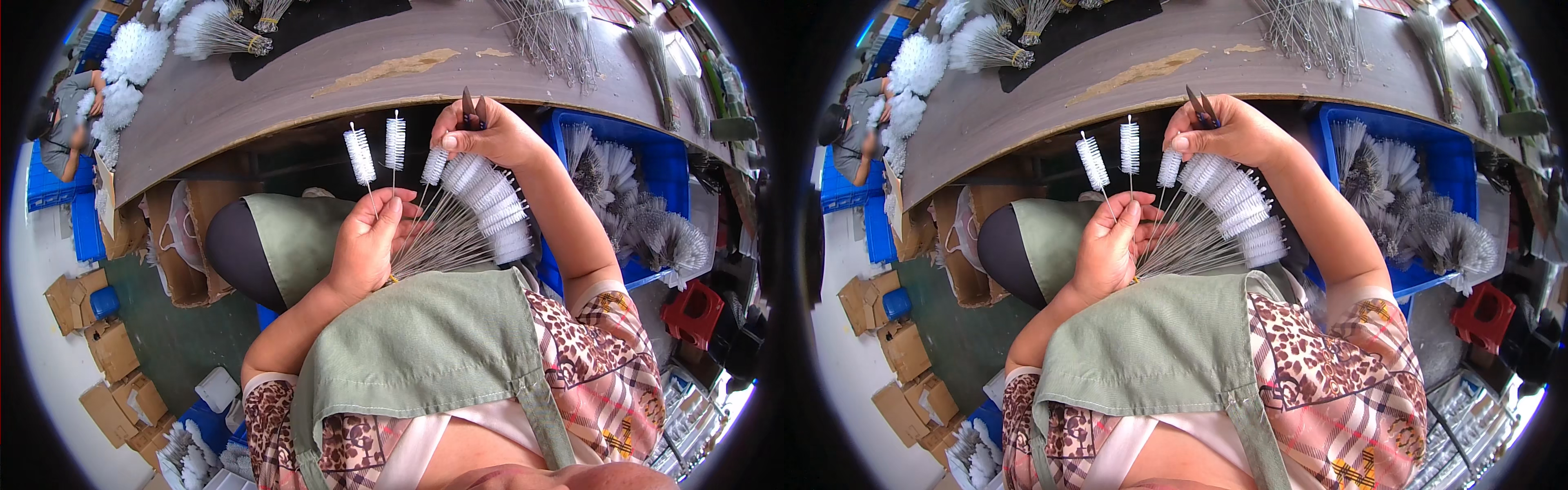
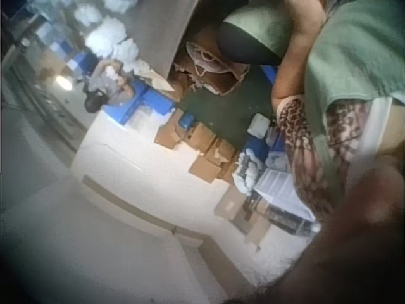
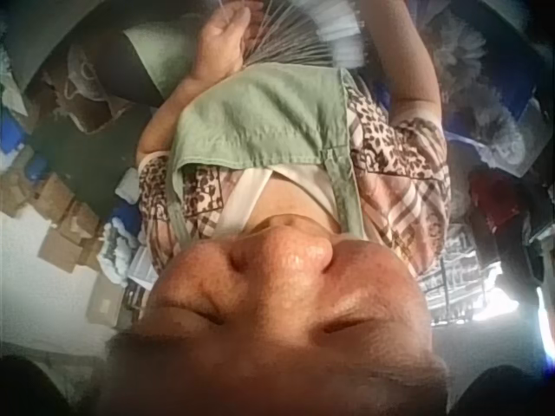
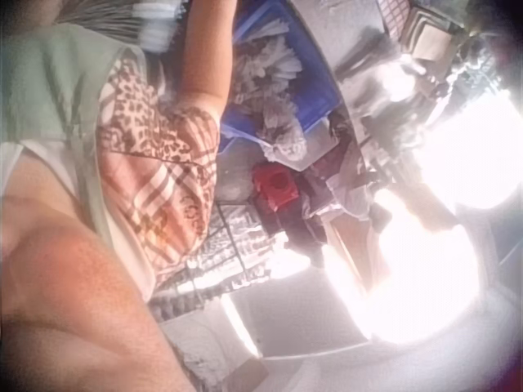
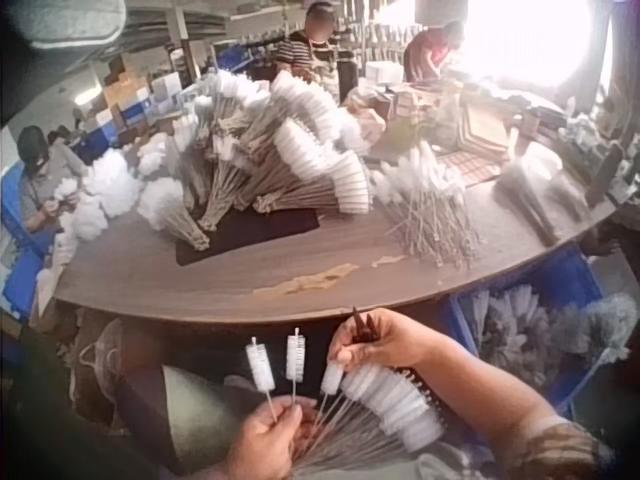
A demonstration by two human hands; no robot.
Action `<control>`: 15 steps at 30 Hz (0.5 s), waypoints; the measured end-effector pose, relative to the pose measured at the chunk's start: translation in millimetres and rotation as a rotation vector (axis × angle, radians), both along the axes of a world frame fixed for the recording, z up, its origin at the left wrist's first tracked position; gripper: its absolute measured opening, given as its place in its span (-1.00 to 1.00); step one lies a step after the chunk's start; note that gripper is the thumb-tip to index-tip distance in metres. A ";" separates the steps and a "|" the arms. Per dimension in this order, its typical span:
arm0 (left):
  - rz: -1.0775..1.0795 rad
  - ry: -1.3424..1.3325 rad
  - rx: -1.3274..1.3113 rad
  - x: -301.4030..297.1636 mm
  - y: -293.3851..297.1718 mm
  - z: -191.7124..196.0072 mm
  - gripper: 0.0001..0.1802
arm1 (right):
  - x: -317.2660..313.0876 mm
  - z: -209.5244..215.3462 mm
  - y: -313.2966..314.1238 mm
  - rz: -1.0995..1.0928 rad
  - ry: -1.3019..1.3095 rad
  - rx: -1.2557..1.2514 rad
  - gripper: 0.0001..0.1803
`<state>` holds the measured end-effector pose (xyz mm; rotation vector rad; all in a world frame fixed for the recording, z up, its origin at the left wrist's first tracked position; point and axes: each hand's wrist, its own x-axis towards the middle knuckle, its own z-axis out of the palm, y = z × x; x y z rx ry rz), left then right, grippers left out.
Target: Trimming and organizing white bristles for tube-style cleaning brushes at a factory workbench.
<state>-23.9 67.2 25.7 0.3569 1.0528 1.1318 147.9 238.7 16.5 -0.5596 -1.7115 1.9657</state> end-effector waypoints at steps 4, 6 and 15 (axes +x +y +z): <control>0.023 -0.012 -0.020 -0.7 1.5 1.5 -0.73 | -2.9 -5.0 1.0 -0.005 -0.050 0.030 -0.82; 0.027 -0.008 -0.036 -0.8 1.8 2.1 -0.74 | -2.2 -11.4 2.0 -0.002 -0.027 0.029 -0.82; 0.043 -0.067 -0.028 -2.9 0.3 0.7 -0.73 | 2.9 -1.1 1.0 0.022 0.094 0.146 -0.85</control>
